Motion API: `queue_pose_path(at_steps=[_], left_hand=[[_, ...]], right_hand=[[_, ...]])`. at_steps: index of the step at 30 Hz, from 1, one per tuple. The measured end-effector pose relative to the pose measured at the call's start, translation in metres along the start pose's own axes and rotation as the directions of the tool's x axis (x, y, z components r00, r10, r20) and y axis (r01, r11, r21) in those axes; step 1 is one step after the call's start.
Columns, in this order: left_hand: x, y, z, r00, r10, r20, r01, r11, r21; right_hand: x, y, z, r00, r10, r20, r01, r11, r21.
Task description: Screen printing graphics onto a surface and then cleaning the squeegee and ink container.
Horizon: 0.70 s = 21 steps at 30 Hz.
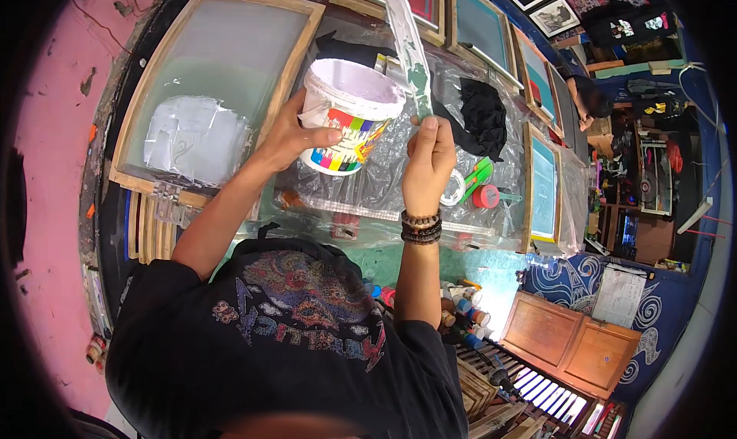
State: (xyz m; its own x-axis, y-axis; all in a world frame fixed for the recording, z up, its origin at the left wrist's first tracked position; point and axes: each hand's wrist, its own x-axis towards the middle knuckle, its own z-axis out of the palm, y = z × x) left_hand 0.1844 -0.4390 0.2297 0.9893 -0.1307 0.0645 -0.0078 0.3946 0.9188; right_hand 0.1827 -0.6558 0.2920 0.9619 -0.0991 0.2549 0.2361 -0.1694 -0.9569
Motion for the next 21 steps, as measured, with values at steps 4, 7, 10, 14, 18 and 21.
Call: queue_pose_path(at_steps=[4, 7, 10, 14, 18, 21], left_hand=[[-0.003, 0.009, 0.0, 0.999, 0.021, -0.031, -0.022, 1.0, -0.012], [-0.004, 0.011, -0.001, 0.999, 0.04, -0.03, -0.041, 0.999, -0.011], [-0.003, 0.008, -0.005, 0.997, 0.069, -0.026, -0.07, 0.997, -0.015], [-0.008, 0.005, -0.006, 0.995, 0.098, -0.017, -0.099, 0.995, -0.014], [-0.004, -0.002, -0.014, 0.993, 0.038, -0.116, -0.05, 0.993, -0.105], [-0.003, 0.0, -0.024, 0.986, 0.093, -0.14, -0.105, 0.991, -0.082]], right_hand=[[-0.007, 0.003, 0.005, 0.995, -0.095, -0.023, 0.088, 0.972, -0.219], [-0.012, 0.004, 0.003, 0.995, -0.099, -0.021, 0.091, 0.965, -0.245], [-0.015, 0.001, -0.002, 0.998, -0.065, -0.013, 0.06, 0.969, -0.239], [-0.018, -0.002, -0.01, 0.997, -0.067, 0.023, 0.071, 0.962, -0.265], [-0.02, 0.002, -0.026, 0.993, -0.078, 0.091, 0.103, 0.943, -0.316], [-0.026, -0.002, -0.032, 0.992, -0.034, 0.121, 0.076, 0.929, -0.363]])
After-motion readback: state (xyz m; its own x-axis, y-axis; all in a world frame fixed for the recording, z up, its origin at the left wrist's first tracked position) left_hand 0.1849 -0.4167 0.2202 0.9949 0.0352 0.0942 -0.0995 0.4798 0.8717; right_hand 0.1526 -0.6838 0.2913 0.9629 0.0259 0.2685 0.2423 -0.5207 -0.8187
